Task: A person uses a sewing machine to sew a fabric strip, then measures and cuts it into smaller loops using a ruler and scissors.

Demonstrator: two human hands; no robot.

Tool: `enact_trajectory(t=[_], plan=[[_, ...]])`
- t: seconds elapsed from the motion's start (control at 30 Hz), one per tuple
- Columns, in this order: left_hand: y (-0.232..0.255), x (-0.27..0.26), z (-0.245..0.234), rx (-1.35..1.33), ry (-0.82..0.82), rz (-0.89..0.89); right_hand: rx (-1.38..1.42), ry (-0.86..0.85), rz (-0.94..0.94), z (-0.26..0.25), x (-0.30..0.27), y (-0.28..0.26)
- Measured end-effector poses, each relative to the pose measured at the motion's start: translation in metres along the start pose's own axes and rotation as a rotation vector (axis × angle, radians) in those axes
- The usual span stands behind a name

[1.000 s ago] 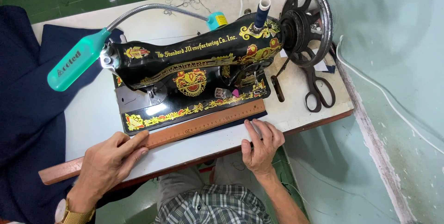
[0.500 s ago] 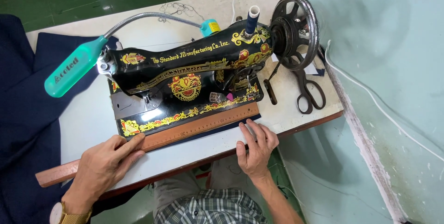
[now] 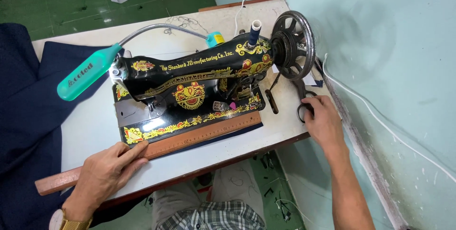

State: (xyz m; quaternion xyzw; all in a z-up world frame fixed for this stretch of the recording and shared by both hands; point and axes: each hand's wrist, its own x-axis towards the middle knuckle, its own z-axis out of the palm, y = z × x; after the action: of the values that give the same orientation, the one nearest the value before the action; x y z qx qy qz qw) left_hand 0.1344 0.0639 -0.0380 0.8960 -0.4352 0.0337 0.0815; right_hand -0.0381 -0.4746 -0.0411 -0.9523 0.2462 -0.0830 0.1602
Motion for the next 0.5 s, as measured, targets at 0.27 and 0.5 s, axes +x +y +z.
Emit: enact_trajectory(t=[0.27,0.5], plan=[[0.000,0.000,-0.003,-0.011,0.007,0.057,0.014,-0.332,0.219,-0.049,0.008,-0.045],[0.002,0.003,-0.008,-0.054,0.036,0.072,0.784,-0.324,0.508,-0.052,-0.082,-0.026]])
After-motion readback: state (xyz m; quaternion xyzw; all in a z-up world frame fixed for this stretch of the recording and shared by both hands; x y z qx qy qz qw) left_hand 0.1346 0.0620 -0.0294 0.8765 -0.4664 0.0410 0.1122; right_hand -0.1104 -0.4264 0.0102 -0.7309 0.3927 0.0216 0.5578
